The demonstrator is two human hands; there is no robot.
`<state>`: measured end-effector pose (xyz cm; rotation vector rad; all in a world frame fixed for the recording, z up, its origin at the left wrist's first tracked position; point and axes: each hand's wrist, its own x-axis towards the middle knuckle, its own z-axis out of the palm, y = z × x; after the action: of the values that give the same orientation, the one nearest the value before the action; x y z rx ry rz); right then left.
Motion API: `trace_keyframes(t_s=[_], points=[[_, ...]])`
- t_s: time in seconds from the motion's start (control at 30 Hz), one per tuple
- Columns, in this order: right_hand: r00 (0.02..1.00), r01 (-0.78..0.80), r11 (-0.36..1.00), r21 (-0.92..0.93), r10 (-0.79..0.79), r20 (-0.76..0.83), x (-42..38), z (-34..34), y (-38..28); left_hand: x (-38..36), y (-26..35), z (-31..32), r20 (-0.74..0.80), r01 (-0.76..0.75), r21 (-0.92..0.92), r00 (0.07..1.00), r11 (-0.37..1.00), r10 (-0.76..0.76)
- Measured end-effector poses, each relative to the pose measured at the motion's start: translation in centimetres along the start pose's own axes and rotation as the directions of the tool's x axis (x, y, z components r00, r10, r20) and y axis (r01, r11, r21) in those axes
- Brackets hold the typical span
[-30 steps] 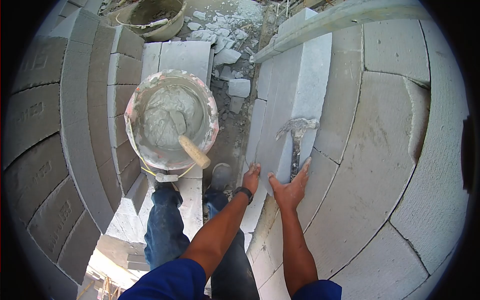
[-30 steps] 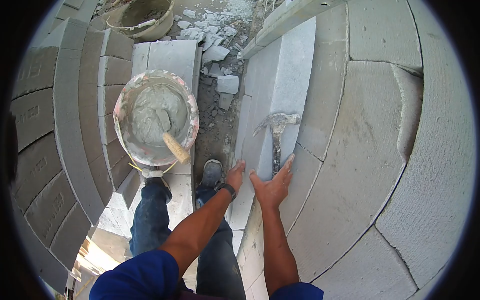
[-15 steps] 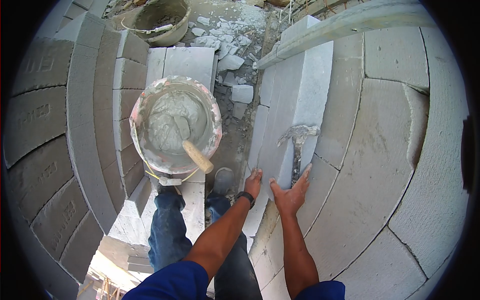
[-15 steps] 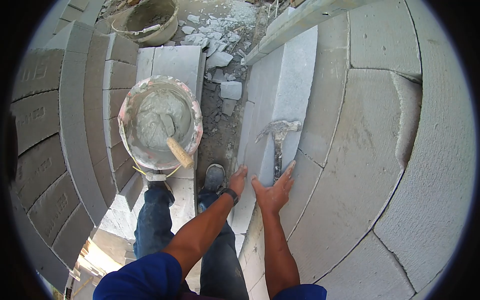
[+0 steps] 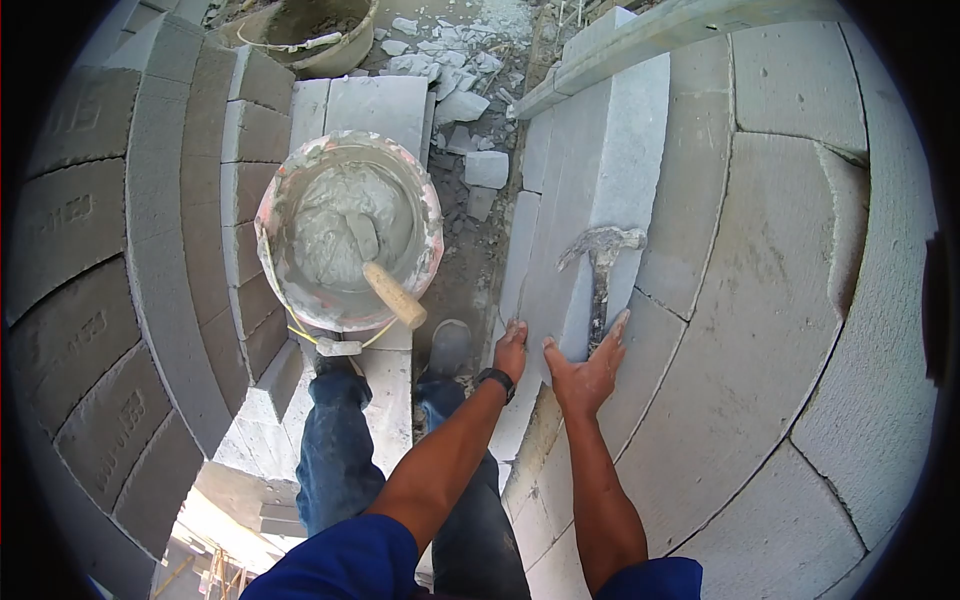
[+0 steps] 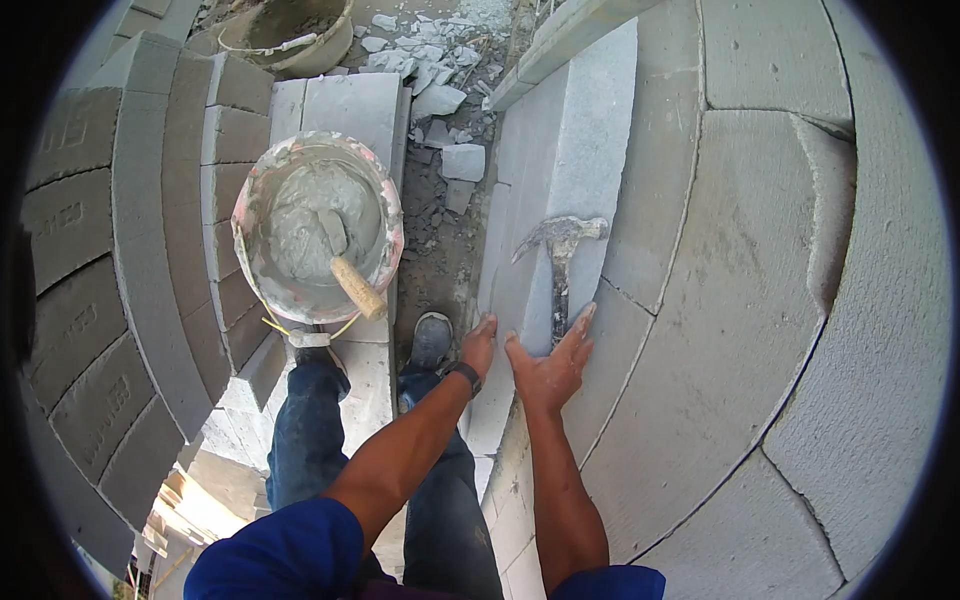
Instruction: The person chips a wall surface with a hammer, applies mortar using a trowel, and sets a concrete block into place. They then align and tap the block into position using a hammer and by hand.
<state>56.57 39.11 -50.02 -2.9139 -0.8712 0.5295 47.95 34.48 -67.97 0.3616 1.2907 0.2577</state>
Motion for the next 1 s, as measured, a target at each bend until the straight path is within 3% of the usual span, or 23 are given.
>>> trace_keyframes(t_s=[0.1,0.2,0.33,0.43,0.53,0.63,0.73,0.8,0.87,0.93,1.0], points=[[0.998,-0.055,0.998,0.034,0.053,0.045,0.1,-0.8,-0.7,0.6,-0.8,-0.1,0.010,-0.035,0.094,0.999,0.995,0.035],[0.997,-0.066,0.997,0.038,0.064,0.052,0.1,-0.8,-0.3,3.7,-5.4,0.1,0.032,-0.072,0.234,0.997,0.970,0.067],[0.999,-0.044,0.999,0.030,0.044,0.009,-0.1,-0.4,-0.3,3.2,-3.2,-0.8,0.105,-0.105,0.397,0.992,0.912,0.068],[0.941,0.238,0.970,0.044,-0.219,-0.256,-0.4,0.9,1.4,3.4,-2.9,-0.9,0.135,-0.134,0.337,0.986,0.932,0.093],[0.878,0.317,0.942,-0.110,-0.335,-0.340,-0.3,1.7,3.4,2.0,-1.6,-0.3,0.045,0.109,0.178,0.992,0.978,-0.119],[0.988,0.154,0.988,-0.029,-0.154,-0.009,-0.1,-1.2,1.6,-1.7,4.3,0.5,0.017,0.333,0.082,0.942,0.939,-0.336],[0.986,-0.059,0.941,0.334,0.002,0.169,-2.0,-4.1,-2.2,-0.7,4.1,0.2,0.061,0.419,0.054,0.905,0.906,-0.422],[0.992,0.055,0.938,0.341,-0.090,0.088,-2.5,-3.0,-3.4,1.7,1.5,-0.5,0.188,0.402,-0.015,0.900,0.916,-0.392],[0.982,0.155,0.929,0.337,-0.182,0.049,-1.4,-1.5,-5.0,5.0,-1.6,-1.0,0.256,0.242,0.004,0.938,0.970,-0.235],[0.971,0.212,0.915,0.343,-0.238,0.035,1.3,1.0,-7.6,7.6,-4.8,-1.4,0.281,-0.070,0.113,0.959,0.991,0.035],[0.951,0.103,0.936,0.338,-0.192,0.244,5.2,0.9,-12.0,9.7,-7.9,-1.3,0.337,-0.372,0.200,0.895,0.906,0.292]])
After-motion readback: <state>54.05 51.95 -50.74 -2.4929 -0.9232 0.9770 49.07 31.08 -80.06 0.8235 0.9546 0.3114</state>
